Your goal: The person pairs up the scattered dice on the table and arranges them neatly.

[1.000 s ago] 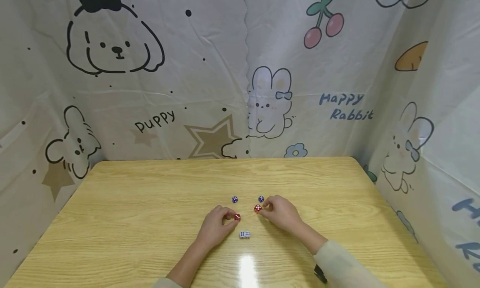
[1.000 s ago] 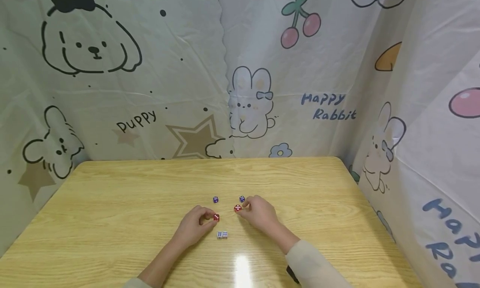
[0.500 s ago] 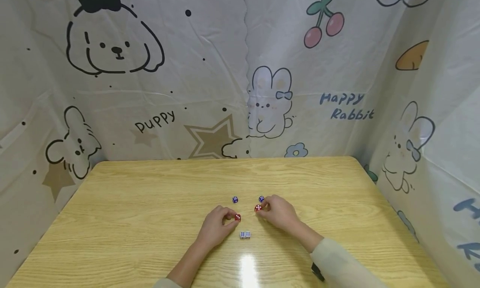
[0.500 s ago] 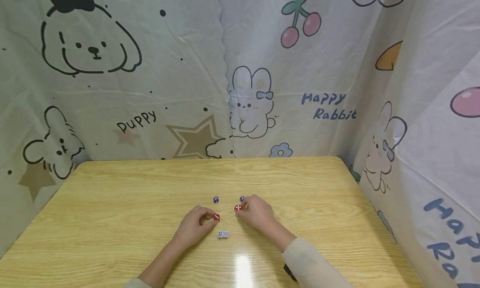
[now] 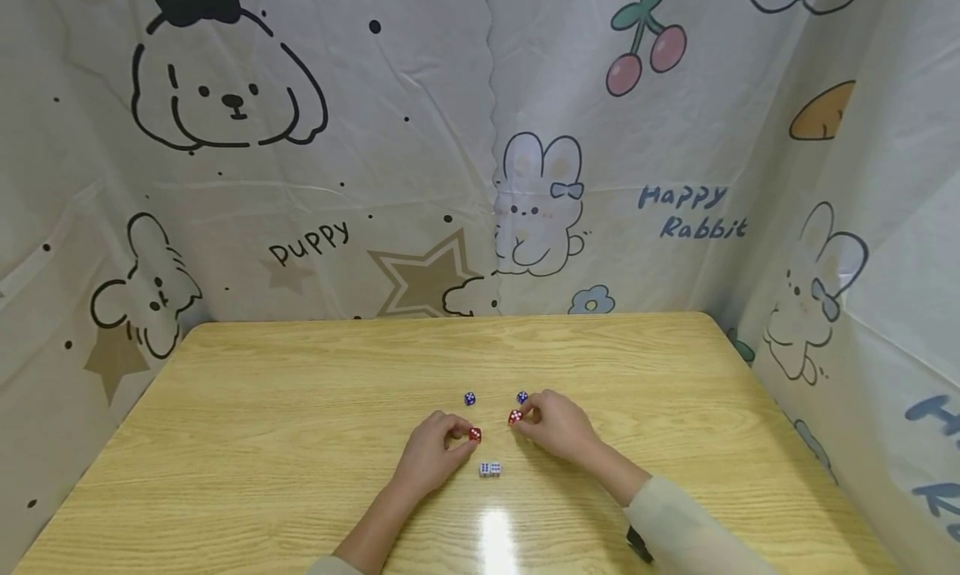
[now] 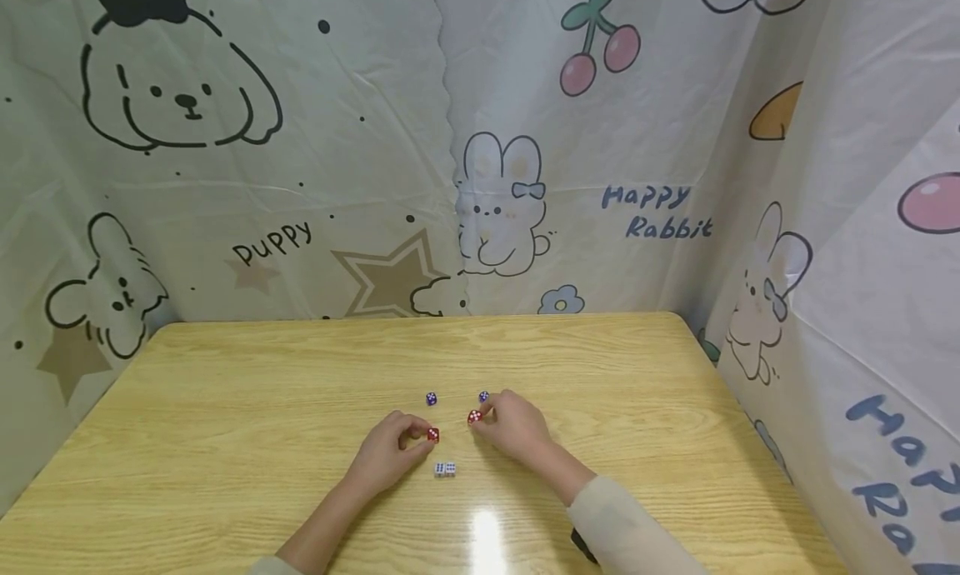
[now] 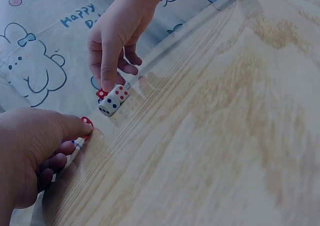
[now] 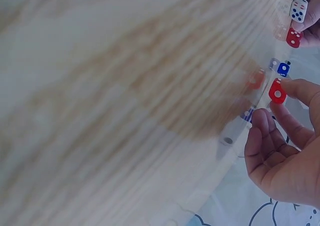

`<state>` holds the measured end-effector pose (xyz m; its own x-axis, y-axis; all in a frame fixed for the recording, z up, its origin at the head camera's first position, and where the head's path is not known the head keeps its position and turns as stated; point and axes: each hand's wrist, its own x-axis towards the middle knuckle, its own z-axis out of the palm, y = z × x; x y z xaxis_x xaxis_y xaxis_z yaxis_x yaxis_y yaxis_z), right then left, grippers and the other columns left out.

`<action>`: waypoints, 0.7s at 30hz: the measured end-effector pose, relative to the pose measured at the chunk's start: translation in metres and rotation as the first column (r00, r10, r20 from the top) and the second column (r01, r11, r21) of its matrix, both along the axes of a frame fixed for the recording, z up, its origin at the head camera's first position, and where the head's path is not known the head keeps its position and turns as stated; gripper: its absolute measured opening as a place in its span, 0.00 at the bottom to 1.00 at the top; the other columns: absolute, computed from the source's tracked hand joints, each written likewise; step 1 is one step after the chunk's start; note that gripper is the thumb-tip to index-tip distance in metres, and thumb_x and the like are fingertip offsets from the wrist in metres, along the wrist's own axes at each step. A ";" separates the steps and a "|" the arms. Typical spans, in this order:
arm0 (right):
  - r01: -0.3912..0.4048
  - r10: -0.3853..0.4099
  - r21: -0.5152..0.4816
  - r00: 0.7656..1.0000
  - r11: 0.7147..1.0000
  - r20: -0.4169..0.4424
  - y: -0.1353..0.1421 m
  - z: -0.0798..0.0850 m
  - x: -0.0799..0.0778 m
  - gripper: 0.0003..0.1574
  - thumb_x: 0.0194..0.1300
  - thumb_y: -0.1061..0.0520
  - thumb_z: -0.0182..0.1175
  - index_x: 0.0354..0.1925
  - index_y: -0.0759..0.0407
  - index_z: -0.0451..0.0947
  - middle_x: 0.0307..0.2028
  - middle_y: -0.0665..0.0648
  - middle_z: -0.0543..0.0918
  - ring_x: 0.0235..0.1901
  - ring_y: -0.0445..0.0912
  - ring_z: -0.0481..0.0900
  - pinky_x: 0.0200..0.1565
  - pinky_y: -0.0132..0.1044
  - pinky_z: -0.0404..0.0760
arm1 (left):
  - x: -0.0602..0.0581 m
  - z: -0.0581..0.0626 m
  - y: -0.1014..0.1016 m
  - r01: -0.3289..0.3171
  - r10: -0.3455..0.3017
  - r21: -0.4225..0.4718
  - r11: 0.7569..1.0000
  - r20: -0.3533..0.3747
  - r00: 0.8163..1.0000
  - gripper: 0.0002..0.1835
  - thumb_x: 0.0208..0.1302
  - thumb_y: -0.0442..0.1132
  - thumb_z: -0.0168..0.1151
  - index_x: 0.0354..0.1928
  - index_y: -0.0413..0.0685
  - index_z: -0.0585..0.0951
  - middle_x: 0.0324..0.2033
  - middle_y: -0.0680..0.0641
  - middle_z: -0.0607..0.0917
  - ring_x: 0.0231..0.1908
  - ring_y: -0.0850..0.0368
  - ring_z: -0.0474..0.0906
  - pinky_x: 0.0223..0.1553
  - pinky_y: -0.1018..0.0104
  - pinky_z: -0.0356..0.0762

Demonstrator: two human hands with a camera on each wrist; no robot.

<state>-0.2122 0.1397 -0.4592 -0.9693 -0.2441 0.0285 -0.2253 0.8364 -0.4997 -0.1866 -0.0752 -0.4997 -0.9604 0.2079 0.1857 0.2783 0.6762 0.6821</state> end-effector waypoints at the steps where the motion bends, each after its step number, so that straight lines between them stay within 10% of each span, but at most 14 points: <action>1: -0.004 0.004 -0.003 1.000 1.000 -0.001 0.000 0.000 0.001 0.11 0.55 0.49 0.67 0.33 0.55 0.82 0.23 0.48 0.73 0.23 0.40 0.66 0.24 0.31 0.65 | 0.000 0.000 0.000 -0.002 0.002 -0.001 1.000 -0.001 1.000 0.08 0.56 0.45 0.67 0.37 0.53 0.82 0.31 0.56 0.78 0.34 0.62 0.74 0.32 0.74 0.68; 12: -0.042 0.042 -0.016 0.999 0.999 -0.003 0.001 0.001 0.004 0.08 0.55 0.51 0.67 0.33 0.52 0.82 0.24 0.47 0.74 0.24 0.39 0.68 0.25 0.30 0.67 | 0.001 -0.003 0.000 0.013 -0.011 0.011 1.000 -0.101 0.995 0.08 0.54 0.43 0.68 0.34 0.49 0.82 0.29 0.54 0.78 0.31 0.63 0.72 0.29 0.73 0.68; 21: -0.063 0.063 -0.014 0.998 0.998 -0.003 0.000 0.005 0.010 0.10 0.55 0.52 0.66 0.36 0.54 0.82 0.25 0.47 0.75 0.24 0.39 0.69 0.26 0.30 0.68 | 0.000 -0.002 0.000 0.005 -0.005 -0.011 1.000 -0.029 1.000 0.08 0.55 0.45 0.67 0.36 0.52 0.82 0.31 0.54 0.78 0.34 0.61 0.74 0.32 0.73 0.69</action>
<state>-0.2023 0.1392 -0.4546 -0.9518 -0.3046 0.0347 -0.2789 0.8132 -0.5108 -0.1867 -0.0750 -0.5021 -0.9536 0.2149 0.2111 0.3012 0.6818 0.6667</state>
